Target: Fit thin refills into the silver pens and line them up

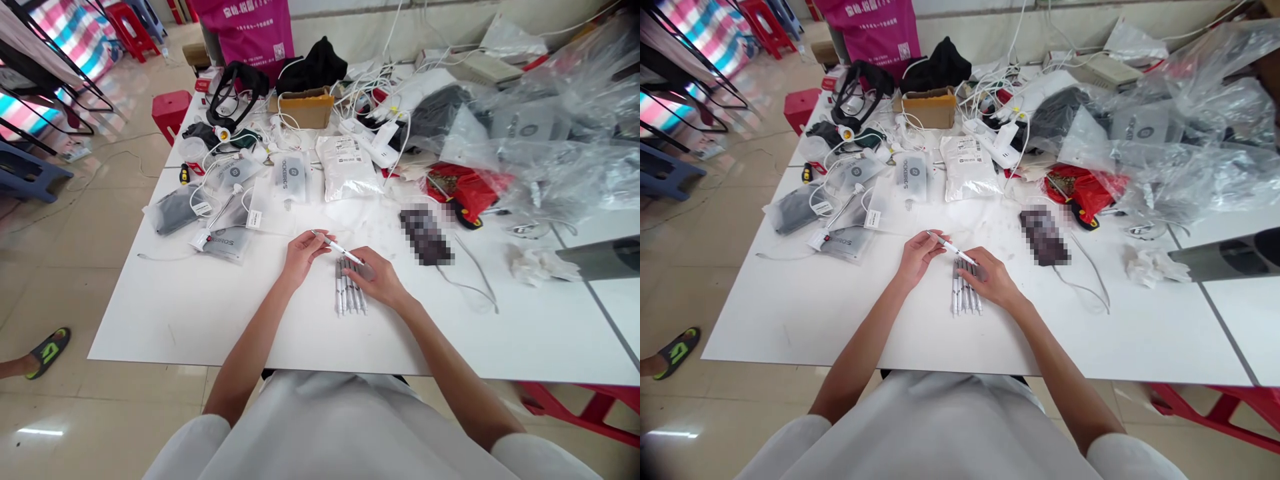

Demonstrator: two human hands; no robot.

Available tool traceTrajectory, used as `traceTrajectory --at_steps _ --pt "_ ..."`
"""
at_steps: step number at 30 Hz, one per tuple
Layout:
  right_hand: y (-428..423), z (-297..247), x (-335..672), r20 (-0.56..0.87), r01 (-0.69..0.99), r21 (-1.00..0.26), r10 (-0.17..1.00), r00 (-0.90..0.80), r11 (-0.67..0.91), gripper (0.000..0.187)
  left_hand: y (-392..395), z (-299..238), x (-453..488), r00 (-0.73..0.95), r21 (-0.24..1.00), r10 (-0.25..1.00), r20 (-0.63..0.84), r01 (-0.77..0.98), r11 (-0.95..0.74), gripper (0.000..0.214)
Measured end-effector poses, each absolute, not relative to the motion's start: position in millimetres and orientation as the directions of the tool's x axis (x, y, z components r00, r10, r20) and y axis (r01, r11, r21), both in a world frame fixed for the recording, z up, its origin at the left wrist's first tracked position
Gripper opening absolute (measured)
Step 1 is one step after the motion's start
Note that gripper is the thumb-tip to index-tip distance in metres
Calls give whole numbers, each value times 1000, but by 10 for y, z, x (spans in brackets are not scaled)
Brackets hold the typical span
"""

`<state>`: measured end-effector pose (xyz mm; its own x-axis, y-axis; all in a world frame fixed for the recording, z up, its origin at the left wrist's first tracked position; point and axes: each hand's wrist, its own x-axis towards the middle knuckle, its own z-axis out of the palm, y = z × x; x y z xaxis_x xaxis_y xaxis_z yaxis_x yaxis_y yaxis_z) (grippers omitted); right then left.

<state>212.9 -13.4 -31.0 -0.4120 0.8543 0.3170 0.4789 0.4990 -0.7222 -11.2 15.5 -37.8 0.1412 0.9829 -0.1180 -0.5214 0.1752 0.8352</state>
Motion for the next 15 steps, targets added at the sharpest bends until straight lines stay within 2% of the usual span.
traceTrajectory --at_steps 6,15 --pt "-18 -427 2093 373 500 -650 813 -446 572 31 157 -347 -114 129 846 983 -134 -502 181 38" --pt "-59 -432 2142 346 474 -719 853 -391 509 24 145 -314 -68 142 912 984 -106 -380 153 33"
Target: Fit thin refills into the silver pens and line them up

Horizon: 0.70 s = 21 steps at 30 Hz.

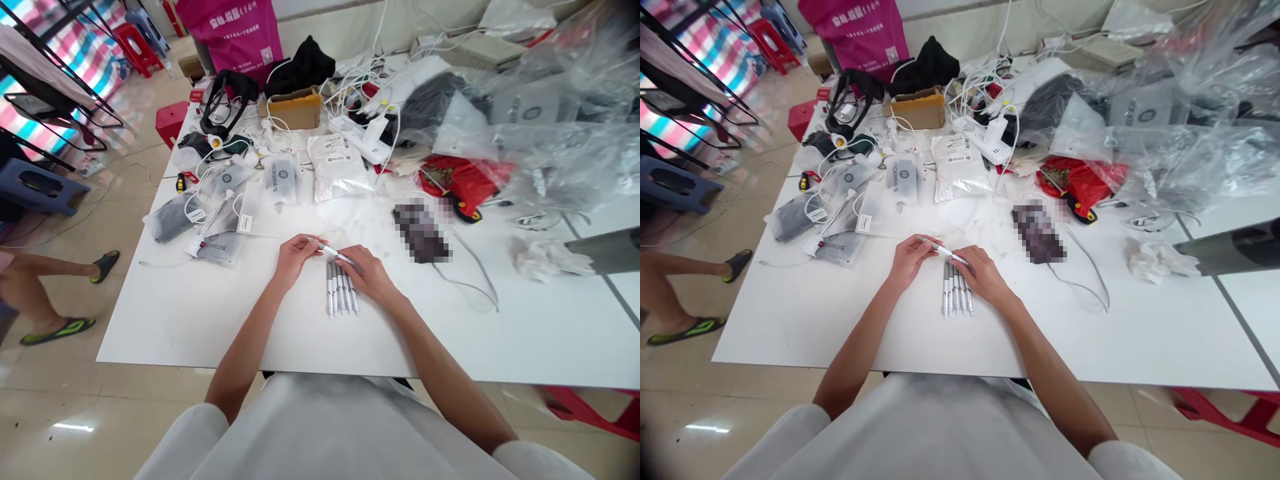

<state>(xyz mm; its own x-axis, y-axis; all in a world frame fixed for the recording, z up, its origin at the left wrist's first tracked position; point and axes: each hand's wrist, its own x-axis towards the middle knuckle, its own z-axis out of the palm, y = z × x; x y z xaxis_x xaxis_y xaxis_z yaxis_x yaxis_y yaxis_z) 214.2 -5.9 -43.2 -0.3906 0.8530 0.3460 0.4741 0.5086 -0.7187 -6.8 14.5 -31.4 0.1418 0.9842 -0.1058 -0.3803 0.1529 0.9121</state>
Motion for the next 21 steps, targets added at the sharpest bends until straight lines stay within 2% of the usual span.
traceTrajectory --at_steps 6,12,21 --pt "-53 -430 2161 319 486 -757 897 -306 435 25 121 -261 -27 178 950 982 -64 -291 115 42" --pt "-45 -419 2154 284 480 -772 902 -326 417 28 117 -262 -39 204 936 976 -78 -321 142 43" --pt "-43 -464 2160 298 488 -753 890 -345 442 30 102 -330 -27 108 952 993 -55 -294 84 37"
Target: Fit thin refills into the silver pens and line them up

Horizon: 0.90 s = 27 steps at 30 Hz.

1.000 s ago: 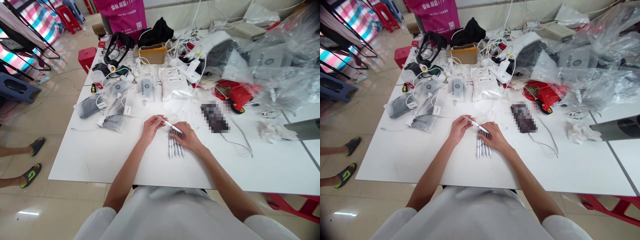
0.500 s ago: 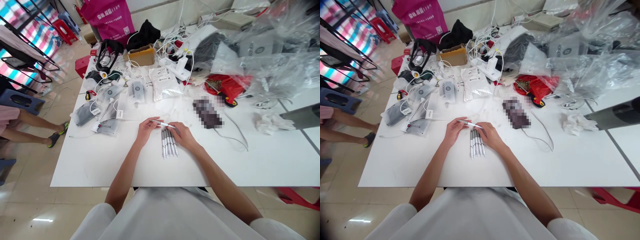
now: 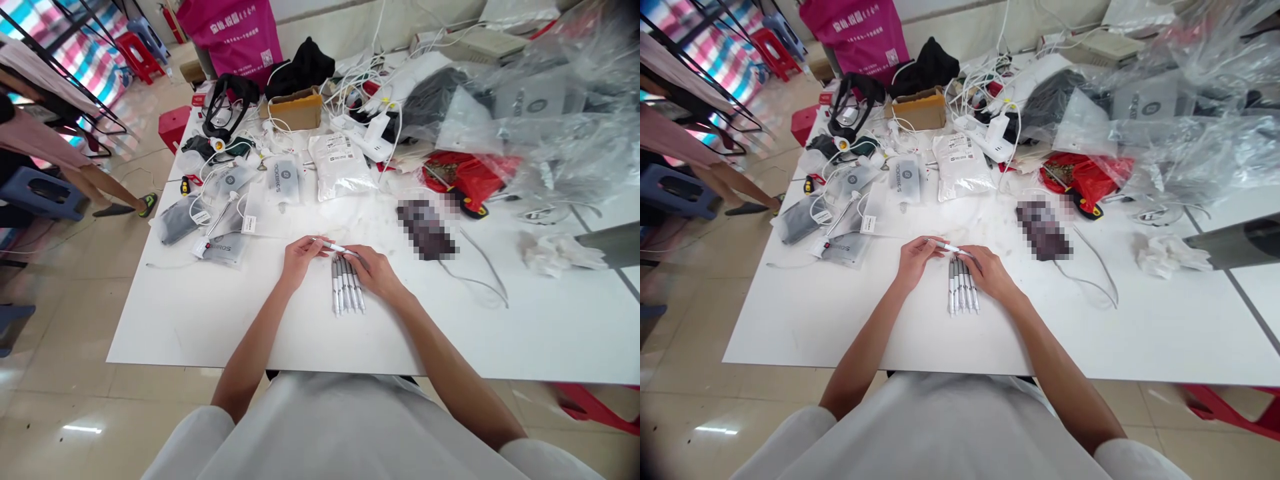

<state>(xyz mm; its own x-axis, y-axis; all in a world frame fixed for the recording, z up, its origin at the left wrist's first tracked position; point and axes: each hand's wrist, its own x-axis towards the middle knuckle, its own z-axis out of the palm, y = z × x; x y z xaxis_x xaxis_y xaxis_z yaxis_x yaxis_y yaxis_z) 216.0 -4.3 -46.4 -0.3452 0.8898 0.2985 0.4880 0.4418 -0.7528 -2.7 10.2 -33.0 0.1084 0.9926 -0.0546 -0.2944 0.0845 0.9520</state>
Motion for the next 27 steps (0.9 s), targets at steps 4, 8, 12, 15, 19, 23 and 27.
traceTrajectory --at_steps 4,8,12,15,19,23,27 --pt "-47 -486 2161 312 505 -741 893 -325 442 30 88 -344 -16 47 962 997 -60 -263 71 35" --pt "-57 -479 2159 301 507 -751 902 -308 423 30 74 -300 -6 72 963 997 -41 -264 59 37" --pt "-61 -473 2160 306 501 -753 901 -307 427 29 61 -243 -22 160 955 987 -27 -287 72 47" --pt "-62 -467 2161 302 498 -753 899 -317 429 28 58 -234 -37 187 947 982 -12 -313 71 48" --pt "-64 -460 2164 303 501 -750 898 -320 432 28 66 -273 -32 150 955 989 9 -294 36 35" --pt "-68 -451 2165 312 491 -751 893 -325 441 27 78 -328 -14 76 964 997 2 -265 18 30" --pt "-73 -442 2161 324 485 -746 885 -333 456 27 83 -353 -19 35 964 999 9 -267 1 29"
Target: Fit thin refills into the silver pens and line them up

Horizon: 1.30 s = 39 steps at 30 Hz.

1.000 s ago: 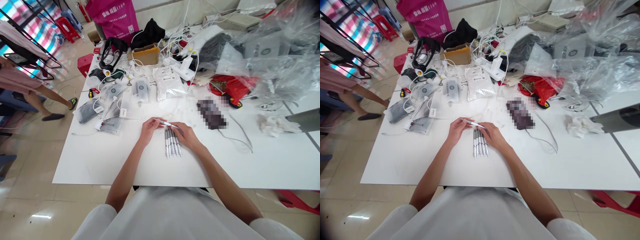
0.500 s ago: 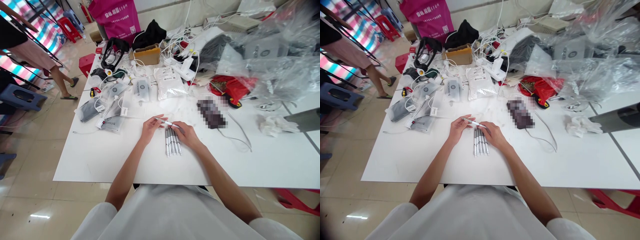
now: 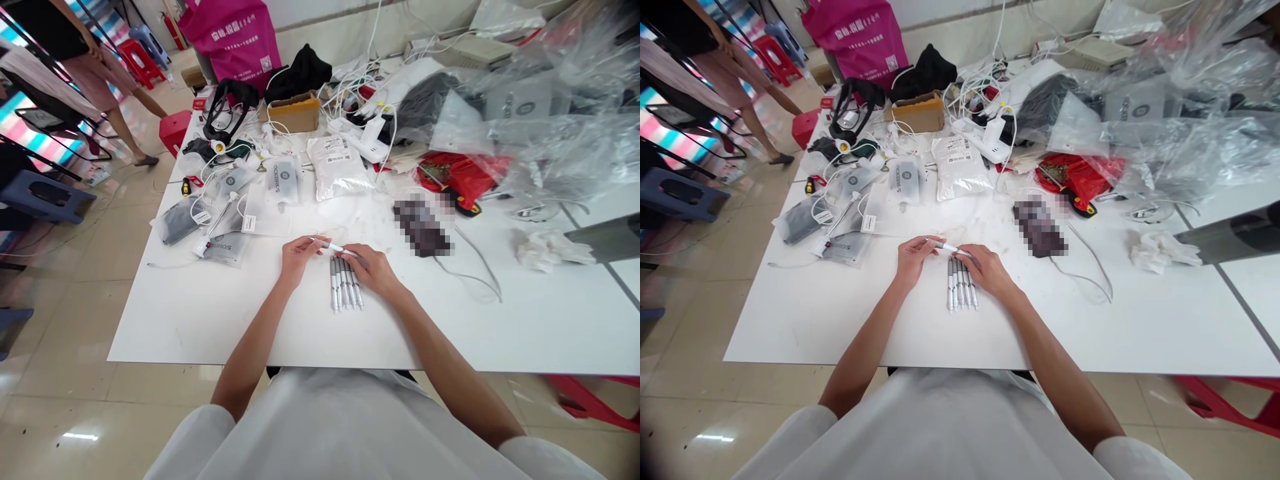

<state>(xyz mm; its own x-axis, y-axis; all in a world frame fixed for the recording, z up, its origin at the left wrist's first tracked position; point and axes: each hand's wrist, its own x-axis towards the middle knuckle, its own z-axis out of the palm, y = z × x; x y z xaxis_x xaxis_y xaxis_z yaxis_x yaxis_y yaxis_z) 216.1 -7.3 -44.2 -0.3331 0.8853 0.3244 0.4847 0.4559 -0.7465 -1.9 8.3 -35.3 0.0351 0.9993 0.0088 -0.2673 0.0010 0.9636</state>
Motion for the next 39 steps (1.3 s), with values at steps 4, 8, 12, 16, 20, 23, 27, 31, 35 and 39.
traceTrajectory --at_steps 4,8,12,16,20,23,27,31,35,39 --pt "-76 -455 2163 332 480 -747 883 -332 461 28 75 -355 -33 77 972 997 30 -234 -11 29" --pt "-93 -473 2174 298 494 -773 915 -273 399 29 26 -362 -38 240 994 967 91 34 -102 42" --pt "-113 -459 2187 203 490 -826 958 -202 278 31 -29 -393 -46 365 848 900 238 375 -376 53" --pt "-118 -440 2199 172 518 -824 972 -160 231 30 -33 -416 -49 428 767 859 281 439 -469 52" --pt "-117 -455 2181 151 565 -783 961 -233 260 34 -17 -418 -54 433 760 855 286 441 -477 50" --pt "-120 -469 2151 174 626 -709 941 -291 325 44 -7 -419 -65 436 754 855 282 450 -478 41" --pt "-143 -456 2155 177 648 -664 920 -349 374 42 -1 -423 -77 449 743 851 271 464 -482 34" --pt "-165 -452 2229 164 667 -643 918 -361 377 43 -3 -439 -73 438 749 846 304 439 -496 37" --pt "-153 -467 2273 197 668 -621 906 -374 411 43 -4 -461 -66 444 749 843 304 435 -499 40" --pt "-135 -459 2256 221 642 -628 892 -394 439 38 -2 -470 -62 435 753 843 316 426 -502 41"
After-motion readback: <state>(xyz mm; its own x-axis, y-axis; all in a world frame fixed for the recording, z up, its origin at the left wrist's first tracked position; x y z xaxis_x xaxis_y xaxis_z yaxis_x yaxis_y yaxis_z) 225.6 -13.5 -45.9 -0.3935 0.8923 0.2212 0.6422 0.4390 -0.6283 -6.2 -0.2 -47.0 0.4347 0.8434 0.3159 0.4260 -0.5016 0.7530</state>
